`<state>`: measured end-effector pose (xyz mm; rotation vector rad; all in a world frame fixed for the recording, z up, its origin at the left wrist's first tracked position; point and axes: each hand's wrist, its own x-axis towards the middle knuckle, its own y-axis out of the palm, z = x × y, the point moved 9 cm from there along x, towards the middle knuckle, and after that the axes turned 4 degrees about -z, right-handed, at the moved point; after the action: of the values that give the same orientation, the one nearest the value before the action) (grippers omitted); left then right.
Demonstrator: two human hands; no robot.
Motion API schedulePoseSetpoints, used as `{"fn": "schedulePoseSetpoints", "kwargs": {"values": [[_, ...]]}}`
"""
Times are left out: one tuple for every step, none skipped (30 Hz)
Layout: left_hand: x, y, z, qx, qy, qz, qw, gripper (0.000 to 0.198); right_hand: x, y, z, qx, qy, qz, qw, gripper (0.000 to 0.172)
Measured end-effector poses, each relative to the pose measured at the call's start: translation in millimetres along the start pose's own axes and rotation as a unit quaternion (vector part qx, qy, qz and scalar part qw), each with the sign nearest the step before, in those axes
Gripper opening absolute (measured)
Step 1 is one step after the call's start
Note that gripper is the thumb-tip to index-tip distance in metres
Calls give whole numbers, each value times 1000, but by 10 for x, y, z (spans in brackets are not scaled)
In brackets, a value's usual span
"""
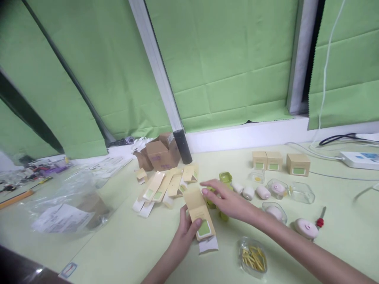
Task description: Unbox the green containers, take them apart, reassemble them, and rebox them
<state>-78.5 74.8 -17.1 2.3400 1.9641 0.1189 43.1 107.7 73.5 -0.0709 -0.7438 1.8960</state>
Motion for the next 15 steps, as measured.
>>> {"fn": "schedulePoseSetpoints", "kwargs": {"values": [[4, -29, -12, -11, -8, -18, 1000, 53, -25, -38, 85, -40, -41, -17, 998, 37], [3, -59, -23, -23, -15, -35, 999, 49, -66, -20, 193, -85, -95, -13, 992, 36], [-1, -83, -34, -41, -20, -49, 998, 47, -127, 53, 302, -135, -155, 10, 978, 35], [-6, -93, -41, -64, -25, -54, 996, 45, -204, 172, 389, -188, -213, 46, 958, 34], [-12, -96, -44, -92, -31, -56, 994, 44, -285, 307, 441, -237, -259, 82, 933, 35], [-18, -93, -42, -122, -37, -55, 990, 44, -359, 438, 467, -281, -296, 110, 906, 38], [-25, -91, -38, -149, -44, -55, 986, 42, -419, 547, 483, -318, -328, 123, 881, 38], [-31, -85, -33, -172, -52, -53, 982, 41, -465, 634, 498, -347, -356, 123, 859, 34], [-38, -79, -26, -189, -60, -53, 979, 40, -494, 695, 512, -368, -379, 112, 842, 27], [-46, -71, -18, -202, -70, -51, 976, 39, -507, 731, 520, -381, -394, 96, 831, 22], [-55, -57, -8, -209, -81, -47, 973, 38, -509, 744, 524, -389, -403, 76, 825, 24], [-65, -43, 0, -213, -92, -42, 972, 37, -502, 736, 522, -393, -405, 55, 824, 29], [-74, -32, 6, -216, -101, -38, 970, 35, -488, 712, 513, -392, -401, 35, 827, 32], [-81, -26, 6, -217, -105, -36, 970, 33, -473, 679, 500, -388, -393, 17, 833, 32], [-85, -27, 2, -219, -105, -36, 969, 30, -462, 648, 485, -384, -387, 1, 838, 32]]}}
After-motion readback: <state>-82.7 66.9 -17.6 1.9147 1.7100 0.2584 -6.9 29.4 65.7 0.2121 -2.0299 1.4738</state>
